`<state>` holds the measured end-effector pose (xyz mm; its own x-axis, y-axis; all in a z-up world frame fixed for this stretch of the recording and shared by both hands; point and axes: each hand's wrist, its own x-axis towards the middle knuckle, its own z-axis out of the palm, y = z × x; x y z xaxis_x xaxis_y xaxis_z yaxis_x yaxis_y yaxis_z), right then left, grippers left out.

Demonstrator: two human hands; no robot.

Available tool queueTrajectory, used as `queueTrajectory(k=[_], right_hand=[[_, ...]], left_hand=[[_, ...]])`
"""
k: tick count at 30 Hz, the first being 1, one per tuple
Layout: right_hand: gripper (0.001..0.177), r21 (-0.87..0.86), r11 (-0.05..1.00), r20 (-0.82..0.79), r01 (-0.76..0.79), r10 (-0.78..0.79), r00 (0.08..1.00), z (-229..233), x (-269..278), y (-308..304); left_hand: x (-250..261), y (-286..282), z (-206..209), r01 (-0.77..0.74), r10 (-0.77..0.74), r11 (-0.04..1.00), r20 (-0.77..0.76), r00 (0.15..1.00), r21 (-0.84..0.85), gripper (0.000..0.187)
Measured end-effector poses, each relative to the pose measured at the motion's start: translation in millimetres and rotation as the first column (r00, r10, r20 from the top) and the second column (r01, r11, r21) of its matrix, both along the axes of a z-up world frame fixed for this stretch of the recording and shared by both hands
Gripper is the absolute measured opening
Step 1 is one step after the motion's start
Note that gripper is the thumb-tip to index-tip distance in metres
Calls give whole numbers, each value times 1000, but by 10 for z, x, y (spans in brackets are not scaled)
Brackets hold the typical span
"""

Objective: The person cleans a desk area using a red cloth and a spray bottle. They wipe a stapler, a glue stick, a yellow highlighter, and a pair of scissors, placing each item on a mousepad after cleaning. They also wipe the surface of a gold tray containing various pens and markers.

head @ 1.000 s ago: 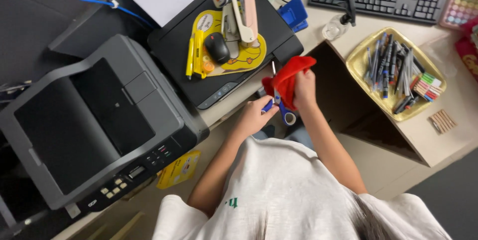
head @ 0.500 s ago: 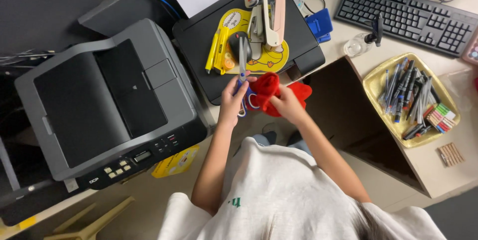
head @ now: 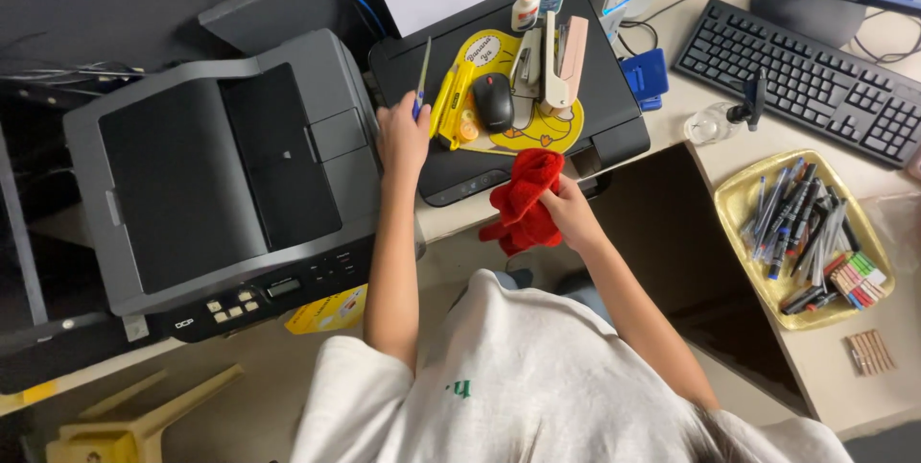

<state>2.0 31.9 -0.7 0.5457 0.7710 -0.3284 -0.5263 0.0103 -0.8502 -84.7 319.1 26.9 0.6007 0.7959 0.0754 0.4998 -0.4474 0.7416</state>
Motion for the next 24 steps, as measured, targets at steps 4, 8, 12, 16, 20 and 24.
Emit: queueTrajectory(k=[4, 8, 12, 16, 20, 24], right_hand=[[25, -7, 1000, 13, -26, 26, 1000, 12, 0, 14], [26, 1, 1000, -48, -13, 13, 999, -125, 8, -27], [29, 151, 988, -161, 40, -15, 987, -290, 41, -143], [44, 336, 939, -240, 78, 5, 971, 174, 93, -228], [44, 249, 965, -83, 83, -64, 994, 104, 132, -448], [40, -2, 992, 274, 125, -120, 954, 491, 155, -571]], left_hand=[[236, 188, -76, 30, 74, 949, -312, 947, 315, 38], [385, 277, -538, 90, 96, 931, -475, 875, 353, 45], [467, 166, -580, 133, 97, 905, -500, 861, 404, 47], [477, -9, -349, 116, 51, 904, -374, 926, 411, 48], [419, -402, -58, 162, -149, 870, -65, 987, 466, 42], [484, -1164, 219, 517, -463, 849, 322, 826, -105, 35]])
